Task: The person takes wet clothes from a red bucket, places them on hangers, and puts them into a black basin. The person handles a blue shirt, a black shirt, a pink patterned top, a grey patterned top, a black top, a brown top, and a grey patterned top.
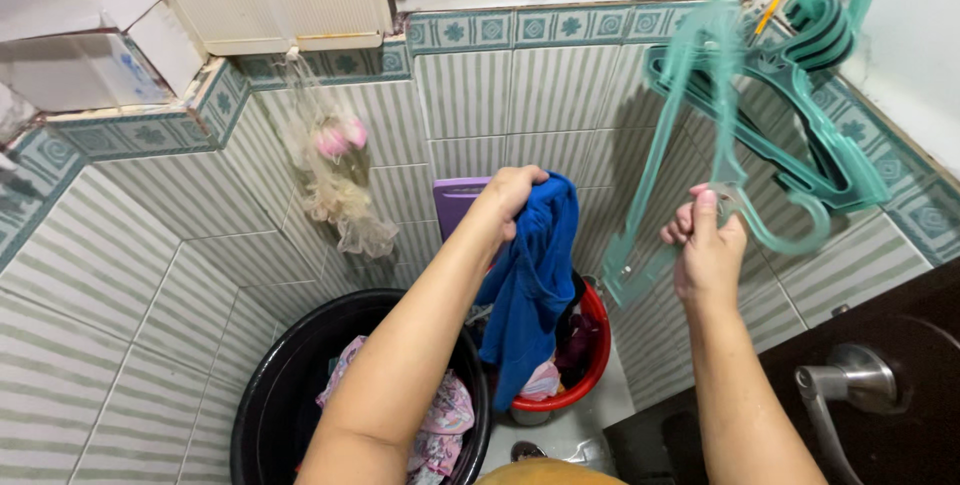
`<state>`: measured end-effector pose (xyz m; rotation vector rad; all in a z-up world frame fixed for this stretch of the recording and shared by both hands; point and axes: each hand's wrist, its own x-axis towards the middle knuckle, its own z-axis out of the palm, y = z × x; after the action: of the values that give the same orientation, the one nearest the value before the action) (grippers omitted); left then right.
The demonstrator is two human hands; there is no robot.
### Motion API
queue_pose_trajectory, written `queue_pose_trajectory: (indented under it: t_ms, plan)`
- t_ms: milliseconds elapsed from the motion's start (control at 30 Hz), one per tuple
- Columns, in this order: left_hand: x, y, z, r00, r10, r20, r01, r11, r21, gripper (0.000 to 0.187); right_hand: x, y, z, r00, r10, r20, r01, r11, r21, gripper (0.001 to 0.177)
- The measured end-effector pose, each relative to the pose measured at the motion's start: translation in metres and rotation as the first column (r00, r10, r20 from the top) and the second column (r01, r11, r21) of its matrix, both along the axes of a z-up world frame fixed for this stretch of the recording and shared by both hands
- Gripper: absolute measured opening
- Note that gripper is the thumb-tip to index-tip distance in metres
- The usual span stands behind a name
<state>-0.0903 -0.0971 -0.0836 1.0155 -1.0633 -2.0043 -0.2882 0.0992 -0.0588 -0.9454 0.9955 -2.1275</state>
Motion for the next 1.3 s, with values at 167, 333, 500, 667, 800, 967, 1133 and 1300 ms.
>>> queue_pose_trajectory:
  t_ms: [167,333,500,667,800,967,1133,1300]
  plan:
    - [-0.002,0.027,0.018,0.999,0.050,-0.020,-0.053,0.983,-0.175,0.024,0.058,0.001,0.003,0.995,0.093,0.039,-0.082,0.973,-0.215,0.018]
    - [0.031,0.009,0.033,0.939,0.278,0.203,-0.152,0.864,-0.480,0.024,0.075,-0.016,-0.058,0.953,0.231,-0.197,-0.239,0.971,-0.019,0.023]
    - [0.114,-0.043,0.039,0.697,0.679,0.230,-0.164,0.463,-0.871,0.026,0.040,-0.011,-0.053,0.858,0.248,-0.449,-0.171,0.964,0.206,0.025]
    - [0.146,-0.056,0.013,0.612,0.687,0.392,-0.094,0.555,-0.827,0.020,0.026,-0.003,0.008,0.692,0.274,-0.667,-0.027,0.934,0.356,0.026]
    - [0.146,-0.053,0.001,0.824,0.446,0.350,-0.264,0.848,-0.460,0.019,0.036,-0.023,0.029,0.355,0.427,-0.832,-0.061,0.898,0.435,0.026]
    - [0.119,-0.025,0.003,0.746,0.596,0.297,0.040,0.405,-0.913,0.017,0.054,-0.060,0.032,0.067,0.645,-0.761,0.252,0.727,0.638,0.034]
    - [0.076,0.045,0.020,0.613,0.657,0.438,0.370,0.251,-0.894,0.021,0.080,-0.102,0.002,0.070,0.519,-0.852,0.259,0.815,0.518,0.031]
    - [0.088,0.064,0.048,0.602,0.569,0.561,0.455,0.333,-0.826,0.042,0.075,-0.099,-0.006,0.138,0.481,-0.866,0.207,0.841,0.500,0.033]
